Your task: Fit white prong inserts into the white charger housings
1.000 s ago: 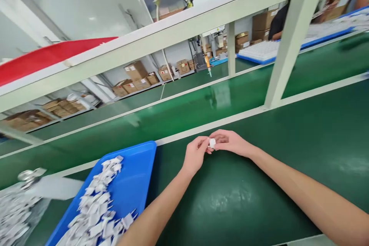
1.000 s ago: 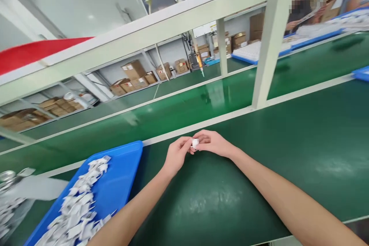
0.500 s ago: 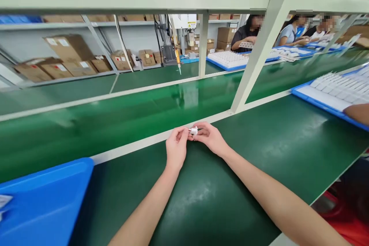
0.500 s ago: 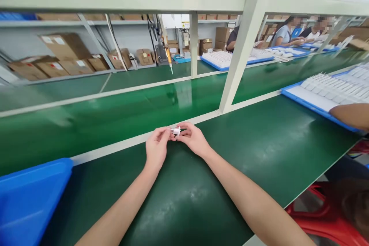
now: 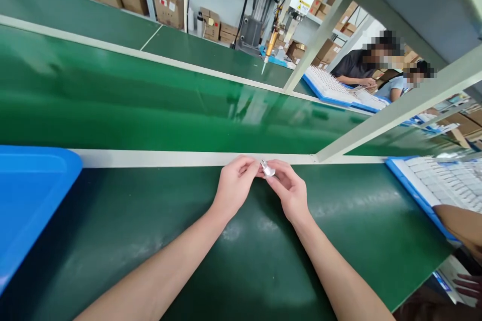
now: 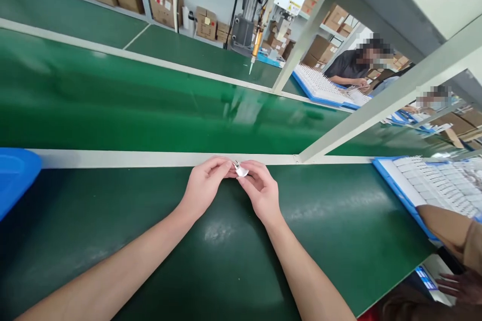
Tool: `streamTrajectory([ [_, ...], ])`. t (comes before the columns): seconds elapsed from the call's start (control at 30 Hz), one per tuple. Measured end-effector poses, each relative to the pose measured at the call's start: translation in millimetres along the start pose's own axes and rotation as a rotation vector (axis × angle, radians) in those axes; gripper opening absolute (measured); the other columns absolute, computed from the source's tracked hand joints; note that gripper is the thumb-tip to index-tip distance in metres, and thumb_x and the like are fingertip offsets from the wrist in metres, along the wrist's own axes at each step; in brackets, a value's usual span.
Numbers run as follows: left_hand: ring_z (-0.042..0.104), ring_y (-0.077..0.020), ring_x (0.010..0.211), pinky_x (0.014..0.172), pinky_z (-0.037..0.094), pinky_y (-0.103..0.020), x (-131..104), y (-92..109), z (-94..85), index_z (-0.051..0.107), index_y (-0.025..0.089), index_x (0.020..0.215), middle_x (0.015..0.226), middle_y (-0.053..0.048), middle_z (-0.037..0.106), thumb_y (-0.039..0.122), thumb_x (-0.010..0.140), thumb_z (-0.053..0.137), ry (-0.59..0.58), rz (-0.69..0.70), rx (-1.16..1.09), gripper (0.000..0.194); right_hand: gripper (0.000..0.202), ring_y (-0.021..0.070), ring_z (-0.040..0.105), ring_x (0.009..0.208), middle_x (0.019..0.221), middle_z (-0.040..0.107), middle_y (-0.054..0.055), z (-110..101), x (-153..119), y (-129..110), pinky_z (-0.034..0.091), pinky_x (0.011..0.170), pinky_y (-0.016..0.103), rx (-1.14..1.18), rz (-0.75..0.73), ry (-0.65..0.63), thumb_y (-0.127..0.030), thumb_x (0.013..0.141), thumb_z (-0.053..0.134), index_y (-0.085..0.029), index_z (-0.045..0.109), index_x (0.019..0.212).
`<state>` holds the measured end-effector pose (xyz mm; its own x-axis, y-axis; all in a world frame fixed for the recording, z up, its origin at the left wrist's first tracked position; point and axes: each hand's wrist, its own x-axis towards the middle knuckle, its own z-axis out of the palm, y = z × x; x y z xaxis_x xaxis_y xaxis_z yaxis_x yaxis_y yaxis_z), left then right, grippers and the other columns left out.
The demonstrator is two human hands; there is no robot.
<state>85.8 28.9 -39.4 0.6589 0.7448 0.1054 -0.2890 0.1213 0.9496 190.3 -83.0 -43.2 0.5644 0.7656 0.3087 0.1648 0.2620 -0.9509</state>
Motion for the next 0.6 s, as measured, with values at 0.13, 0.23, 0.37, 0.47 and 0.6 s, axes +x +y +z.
streamTrajectory([
  [0.13,0.066,-0.0156,0.078,0.072,0.055,-0.025,-0.8,-0.6,0.1,0.069,0.015,0.082,0.088,-0.005,0.068,0.034,0.085,0.069,0.007,0.037,0.135,0.019,0.051,0.0228,0.065,0.107,0.121,0.059,0.006,2.5,-0.2,0.1,0.058,0.096,0.041,0.063,0.077,0.097,-0.024,0.076,0.083,-0.029,0.057,0.121],
  [0.23,0.064,-0.0146,0.074,0.068,0.052,-0.024,-2.9,-3.3,2.8,0.068,0.016,0.083,0.084,-0.005,0.068,0.031,0.086,0.068,-0.005,0.079,0.17,0.016,0.054,0.0234,0.063,0.113,0.125,0.056,0.006,-0.4,-0.6,0.9,0.056,0.1,0.04,0.035,0.057,0.127,-0.023,0.074,0.083,-0.03,0.054,0.119],
  [0.37,0.062,-0.0113,0.073,0.068,0.05,-0.022,-3.0,-8.7,6.7,0.066,0.016,0.084,0.084,-0.003,0.068,0.025,0.089,0.064,-0.072,0.133,0.187,0.011,0.046,0.0222,0.062,0.116,0.127,0.055,0.006,-6.9,0.6,6.7,0.053,0.104,0.041,-0.063,-0.037,0.112,-0.025,0.079,0.079,-0.028,0.054,0.117],
  [0.47,0.061,-0.0077,0.071,0.07,0.049,-0.019,-3.4,-8.4,9.7,0.061,0.015,0.081,0.08,0.001,0.066,0.02,0.089,0.061,-0.089,0.16,0.216,0.01,0.041,0.023,0.063,0.114,0.125,0.057,0.007,-11.3,0.7,8.0,0.05,0.107,0.046,-0.147,-0.093,0.085,-0.03,0.083,0.078,-0.027,0.055,0.117],
  [0.6,0.063,-0.0059,0.072,0.071,0.046,-0.016,-5.1,-1.4,14.6,0.057,0.011,0.079,0.071,0.005,0.056,0.021,0.089,0.055,-0.139,0.196,0.315,0.014,0.034,0.0277,0.061,0.122,0.119,0.06,0.007,-20.9,-1.1,1.0,0.047,0.108,0.045,-0.179,-0.232,0.11,-0.023,0.08,0.08,-0.021,0.064,0.11],
])
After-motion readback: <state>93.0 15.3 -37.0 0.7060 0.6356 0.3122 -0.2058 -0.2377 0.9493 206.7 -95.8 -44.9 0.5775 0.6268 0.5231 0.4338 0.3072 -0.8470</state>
